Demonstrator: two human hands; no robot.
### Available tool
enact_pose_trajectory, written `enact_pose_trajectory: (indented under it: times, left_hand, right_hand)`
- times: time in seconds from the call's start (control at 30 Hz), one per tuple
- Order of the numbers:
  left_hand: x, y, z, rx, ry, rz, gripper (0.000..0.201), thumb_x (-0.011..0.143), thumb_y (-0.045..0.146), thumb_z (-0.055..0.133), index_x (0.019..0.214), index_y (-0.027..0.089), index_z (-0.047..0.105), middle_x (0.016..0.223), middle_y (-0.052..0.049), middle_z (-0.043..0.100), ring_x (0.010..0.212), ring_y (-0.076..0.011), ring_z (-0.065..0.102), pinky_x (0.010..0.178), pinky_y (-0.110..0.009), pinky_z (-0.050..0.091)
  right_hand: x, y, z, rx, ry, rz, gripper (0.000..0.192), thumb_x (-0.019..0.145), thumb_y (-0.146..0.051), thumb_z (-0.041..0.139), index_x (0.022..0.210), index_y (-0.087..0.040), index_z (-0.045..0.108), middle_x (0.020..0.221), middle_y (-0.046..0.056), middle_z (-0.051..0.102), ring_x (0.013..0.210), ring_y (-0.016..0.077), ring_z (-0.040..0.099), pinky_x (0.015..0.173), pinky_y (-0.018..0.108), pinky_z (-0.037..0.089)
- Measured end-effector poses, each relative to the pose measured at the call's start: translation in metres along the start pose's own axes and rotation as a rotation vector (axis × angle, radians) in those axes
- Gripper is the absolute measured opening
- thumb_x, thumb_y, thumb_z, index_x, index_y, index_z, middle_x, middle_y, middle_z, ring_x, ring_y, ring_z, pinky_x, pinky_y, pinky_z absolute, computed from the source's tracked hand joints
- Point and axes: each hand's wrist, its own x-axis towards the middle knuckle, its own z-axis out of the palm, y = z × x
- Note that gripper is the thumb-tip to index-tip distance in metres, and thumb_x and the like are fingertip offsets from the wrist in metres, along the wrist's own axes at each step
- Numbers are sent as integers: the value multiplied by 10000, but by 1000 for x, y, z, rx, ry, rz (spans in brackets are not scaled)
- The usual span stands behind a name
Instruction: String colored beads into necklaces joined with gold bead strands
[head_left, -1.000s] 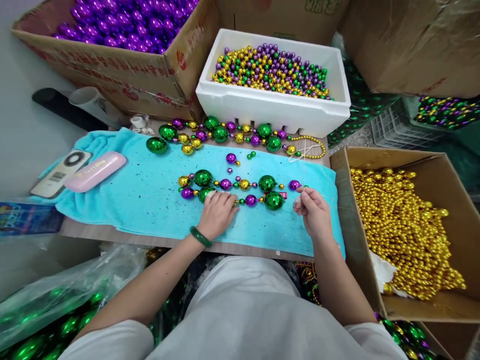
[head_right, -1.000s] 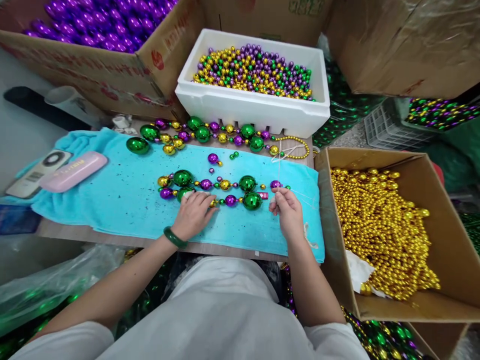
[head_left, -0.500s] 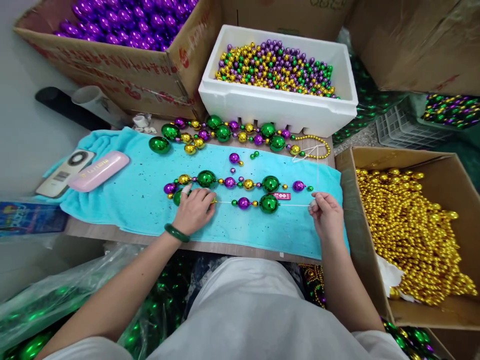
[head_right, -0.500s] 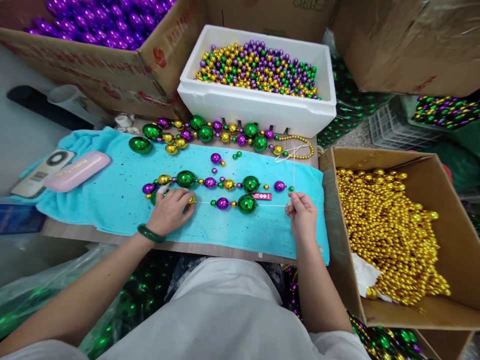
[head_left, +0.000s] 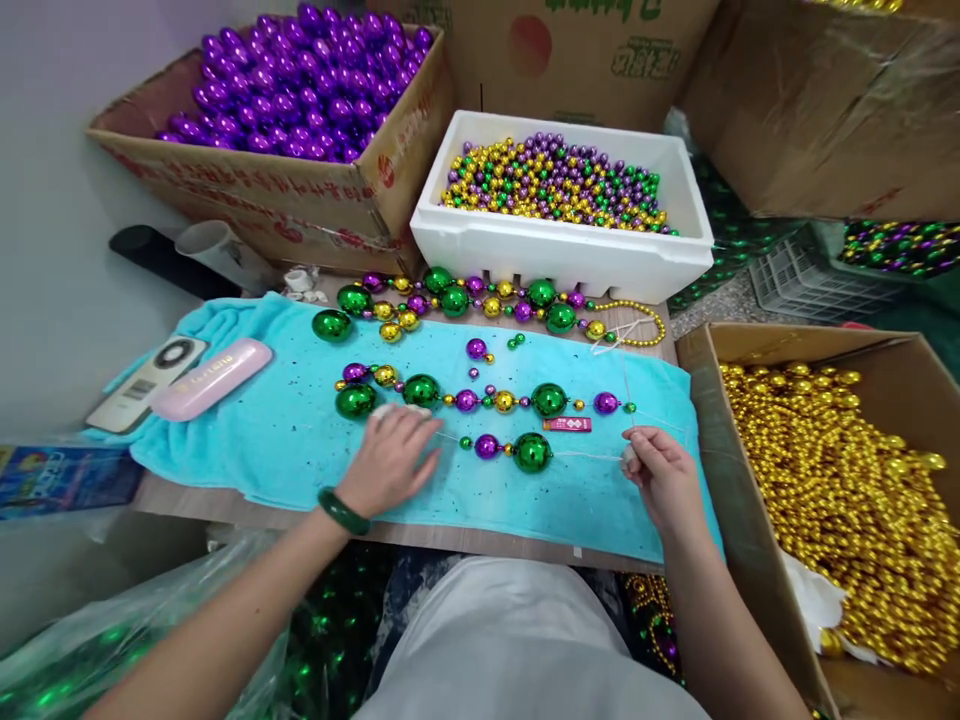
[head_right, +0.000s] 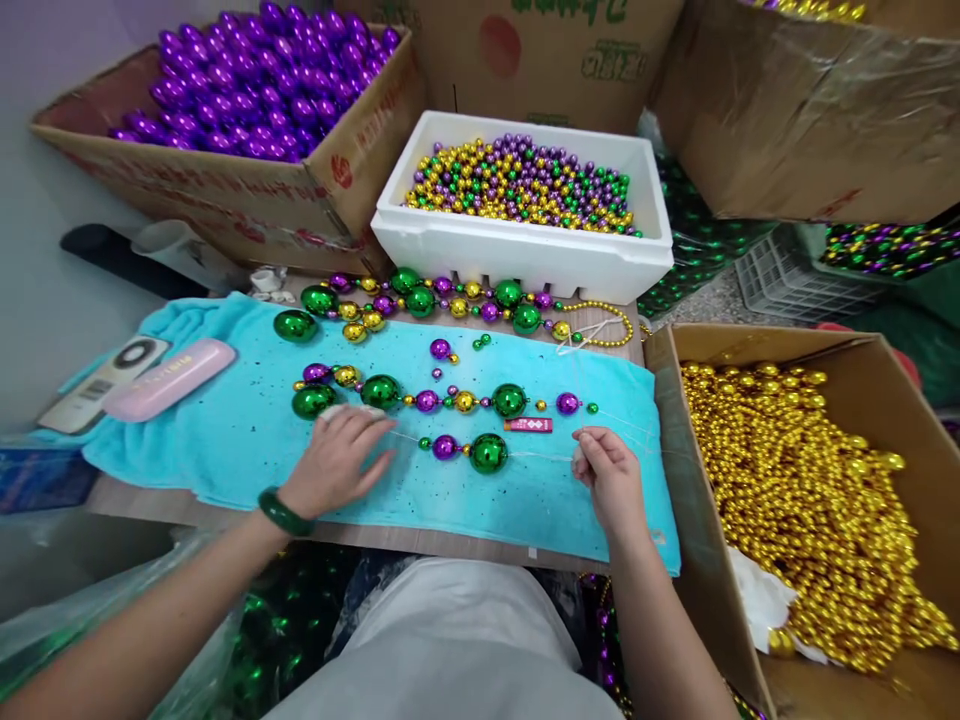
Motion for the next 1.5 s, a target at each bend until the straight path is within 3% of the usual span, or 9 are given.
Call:
enact_pose_trajectory:
  times: [0.17, 0.3, 0.5, 0.67, 0.77, 1.0, 1.13, 1.37, 1.5]
  left_hand:
    - [42, 88, 19, -271, -30, 56, 531, 856, 487, 526, 1290, 181, 502, 1233, -126, 589, 1177, -281, 475, 1024, -461, 314]
    - [68, 112, 33, -315, -133, 35, 401, 850, 421, 546, 1196, 218, 557, 1232, -117, 572, 1103, -289, 498, 953, -483, 354]
    - [58, 87, 24, -196, -218, -18, 273, 849, 312, 526, 1098, 224, 600, 1167, -106, 579, 1012, -292, 506, 862, -465, 388]
    - [41, 69, 22, -225, -218, -39, 501, 834, 402, 587, 1299, 236, 498, 1270, -107, 552, 1118, -302, 483, 948, -475, 363]
    - [35, 57, 19, -317, -126, -78, 657, 818, 493, 591, 1379, 201, 413, 1293, -126, 545, 1185, -296, 463, 1007, -467, 342]
    - [14, -1, -3, -343, 229, -497, 319, 934, 342, 418, 1150, 190, 597, 1114, -87, 646, 1076, -217, 562, 953, -375, 426]
    - [12, -21, -9, -285, 295, -536, 287, 913, 338, 461, 1080, 186, 637, 1063, -82, 664, 1040, -216, 582, 934, -369, 443]
    - [60, -16, 7, -151, 24, -334, 275, 888, 301, 466, 1003, 193, 691, 983, -82, 681, 965, -260, 574, 878, -418, 431]
    - [88, -12, 17, -67, -82, -325, 282, 865, 257, 464, 978, 193, 714, 965, -101, 689, 957, -298, 564, 840, -452, 417]
  right_hand:
    - [-13, -9, 30, 7, -139, -11, 199, 775, -362, 677, 823, -173, 634, 481, -33, 495, 455, 89, 436, 426, 204, 297]
    - [-17, -22, 26, 51, -121, -109, 140, 797, -313, 663, 836, -179, 651, 478, -38, 473, 467, 96, 455, 445, 213, 329]
    - [-3, -38, -12, 136, 128, -283, 118, 741, -252, 709, 769, -153, 652, 455, -58, 419, 429, 66, 383, 417, 190, 300]
    - [8, -26, -14, 77, 151, -241, 152, 724, -260, 729, 770, -144, 642, 467, -51, 449, 424, 64, 387, 402, 184, 284]
    - [9, -18, -7, 40, 139, -231, 171, 728, -282, 726, 787, -148, 636, 473, -49, 465, 420, 69, 401, 403, 189, 285]
    - [9, -14, -10, -33, 166, -250, 158, 744, -289, 706, 788, -155, 637, 451, -54, 468, 403, 73, 405, 397, 197, 279]
    - [9, -15, -11, -24, 180, -257, 163, 734, -288, 715, 781, -153, 637, 460, -49, 477, 412, 73, 413, 387, 191, 266]
    - [5, -20, -11, -13, 182, -176, 202, 708, -311, 738, 801, -151, 656, 482, -30, 512, 436, 77, 444, 371, 168, 262]
    - [0, -24, -16, 6, 171, -182, 190, 691, -295, 752, 784, -149, 674, 526, -11, 544, 453, 74, 455, 368, 162, 281]
